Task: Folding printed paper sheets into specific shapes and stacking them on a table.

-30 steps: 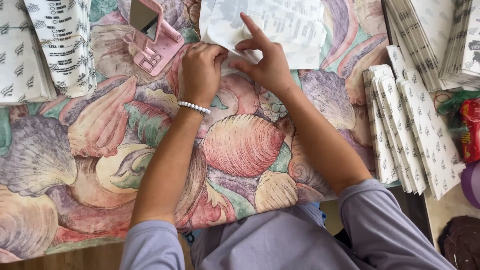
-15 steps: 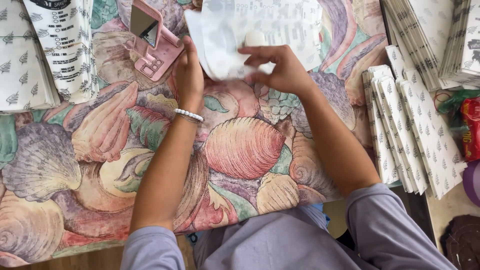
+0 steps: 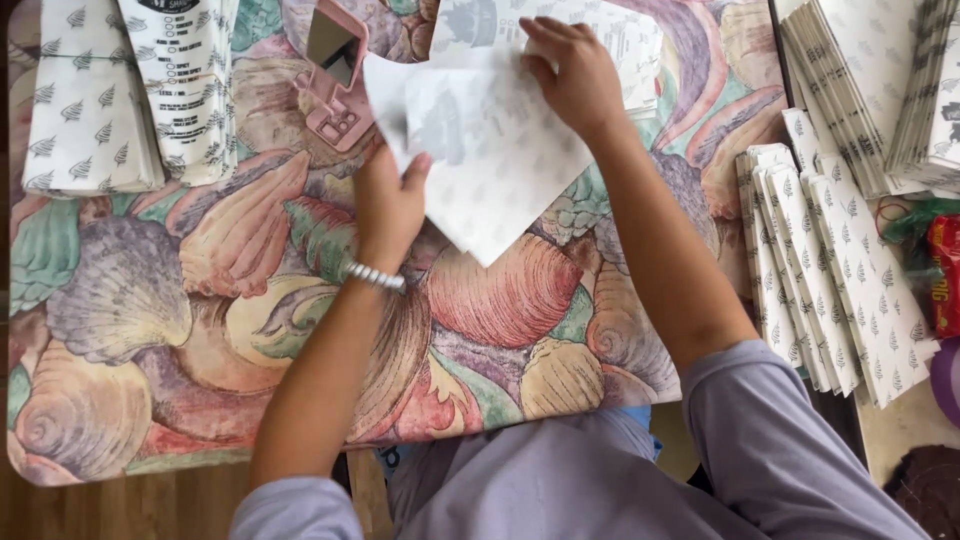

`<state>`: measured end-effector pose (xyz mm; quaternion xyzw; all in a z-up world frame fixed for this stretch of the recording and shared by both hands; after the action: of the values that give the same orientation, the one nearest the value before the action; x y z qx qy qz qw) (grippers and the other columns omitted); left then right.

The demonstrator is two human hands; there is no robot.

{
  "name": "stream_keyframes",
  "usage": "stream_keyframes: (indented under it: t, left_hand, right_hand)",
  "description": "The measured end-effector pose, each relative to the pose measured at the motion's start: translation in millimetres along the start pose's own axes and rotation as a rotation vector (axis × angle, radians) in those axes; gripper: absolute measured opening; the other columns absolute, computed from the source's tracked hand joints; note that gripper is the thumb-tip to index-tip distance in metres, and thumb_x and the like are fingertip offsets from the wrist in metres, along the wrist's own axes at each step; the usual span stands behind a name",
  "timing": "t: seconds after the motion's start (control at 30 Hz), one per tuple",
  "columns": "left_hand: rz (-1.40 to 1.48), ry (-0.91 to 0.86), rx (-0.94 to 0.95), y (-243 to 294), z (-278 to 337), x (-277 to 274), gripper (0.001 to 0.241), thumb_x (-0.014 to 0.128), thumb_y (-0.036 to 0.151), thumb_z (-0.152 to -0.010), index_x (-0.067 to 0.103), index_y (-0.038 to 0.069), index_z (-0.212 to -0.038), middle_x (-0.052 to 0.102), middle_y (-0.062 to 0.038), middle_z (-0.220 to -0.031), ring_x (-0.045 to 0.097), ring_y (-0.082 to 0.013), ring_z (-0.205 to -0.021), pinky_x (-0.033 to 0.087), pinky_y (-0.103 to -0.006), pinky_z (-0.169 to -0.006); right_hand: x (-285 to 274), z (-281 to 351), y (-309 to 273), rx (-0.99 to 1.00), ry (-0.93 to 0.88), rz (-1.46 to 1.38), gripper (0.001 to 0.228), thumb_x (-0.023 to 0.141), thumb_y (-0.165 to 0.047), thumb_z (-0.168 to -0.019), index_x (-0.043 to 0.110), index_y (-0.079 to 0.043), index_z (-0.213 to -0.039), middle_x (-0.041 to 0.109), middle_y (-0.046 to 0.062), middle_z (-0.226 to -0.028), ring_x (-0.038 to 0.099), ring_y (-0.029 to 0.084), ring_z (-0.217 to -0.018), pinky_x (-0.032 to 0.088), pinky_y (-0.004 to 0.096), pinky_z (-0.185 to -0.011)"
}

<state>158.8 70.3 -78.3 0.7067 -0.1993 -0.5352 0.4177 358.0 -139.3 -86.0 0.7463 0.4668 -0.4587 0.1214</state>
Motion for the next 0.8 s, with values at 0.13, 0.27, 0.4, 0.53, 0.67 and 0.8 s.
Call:
stream_keyframes:
  t: [0.13, 0.27, 0.4, 0.53, 0.67, 0.8]
  left_hand:
    - [-0.128, -0.01, -0.081, -9, 54, -60, 0.041, 0.068, 0.027, -0.106, 0.052, 0.009, -0.073, 0.053, -0.001, -0.06, 0.041, -0.0081, -0.05, 0.03, -0.0227, -0.043]
    - [0.102, -0.059, -0.117, 15, 96, -113, 0.021, 0.061, 0.028, -0.103, 0.062, 0.006, -0.103, 0.06, -0.002, -0.093, 0.052, -0.0134, -0.083, 0.04, -0.0275, -0.068]
    - [0.645, -0.177, -0.276, 7, 108, -117, 0.042, 0.056, 0.019, -0.097, 0.056, 0.003, -0.135, 0.066, -0.008, -0.133, 0.063, -0.02, -0.119, 0.052, -0.0339, -0.101]
    - [0.713, -0.248, -0.19, 14, 109, -102, 0.037, 0.05, 0.014, -0.102, 0.052, -0.003, -0.134, 0.067, -0.013, -0.105, 0.067, -0.0208, -0.093, 0.054, -0.0368, -0.088]
    - [0.616, -0.371, -0.235, 28, 117, -93, 0.038, 0.056, 0.01, -0.097, 0.053, -0.003, -0.132, 0.069, -0.017, -0.1, 0.068, -0.0267, -0.087, 0.056, -0.0411, -0.084]
    - [0.401, -0.352, -0.142, 29, 127, -81, 0.03, 0.06, 0.013, -0.099, 0.057, -0.001, -0.125, 0.07, -0.015, -0.092, 0.068, -0.0215, -0.076, 0.057, -0.0358, -0.076]
  right_hand:
    - [-6, 8, 0, 0.086, -0.073, -0.05, 0.043, 0.063, -0.011, -0.106, 0.054, -0.006, -0.148, 0.064, 0.019, -0.14, 0.059, 0.042, -0.126, 0.053, 0.058, -0.098]
    - [-25, 40, -42, 0.233, 0.039, -0.49, 0.051, 0.05, -0.02, -0.111, 0.036, -0.017, -0.16, 0.043, 0.015, -0.163, 0.031, 0.02, -0.108, 0.036, 0.038, -0.088]
    - [-62, 74, -94, 0.339, -0.191, -1.17, 0.108, 0.075, -0.056, -0.083, 0.019, -0.005, -0.161, 0.017, 0.018, -0.171, 0.016, 0.034, -0.16, 0.015, 0.05, -0.132]
    - [-88, 98, -113, 0.739, -0.216, -1.277, 0.099, 0.087, -0.001, -0.077, 0.036, -0.016, -0.16, 0.065, 0.027, -0.127, 0.074, 0.037, -0.098, 0.065, 0.047, -0.082]
    - [-109, 137, -116, 0.821, -0.036, -1.124, 0.094, 0.087, 0.006, -0.069, 0.049, -0.015, -0.152, 0.063, 0.022, -0.131, 0.07, 0.03, -0.104, 0.064, 0.042, -0.085]
    - [-124, 173, -121, 0.719, 0.083, -1.044, 0.098, 0.087, 0.009, -0.067, 0.044, -0.01, -0.153, 0.055, 0.022, -0.143, 0.064, 0.029, -0.115, 0.062, 0.042, -0.091]
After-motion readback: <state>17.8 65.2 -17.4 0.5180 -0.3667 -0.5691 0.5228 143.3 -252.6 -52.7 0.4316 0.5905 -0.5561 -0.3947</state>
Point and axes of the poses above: each hand's wrist, its own z-axis away from the middle knuckle, its own x-axis out of the palm, y = z × x, the point moved 1 cm from there along -z, towards the middle knuckle
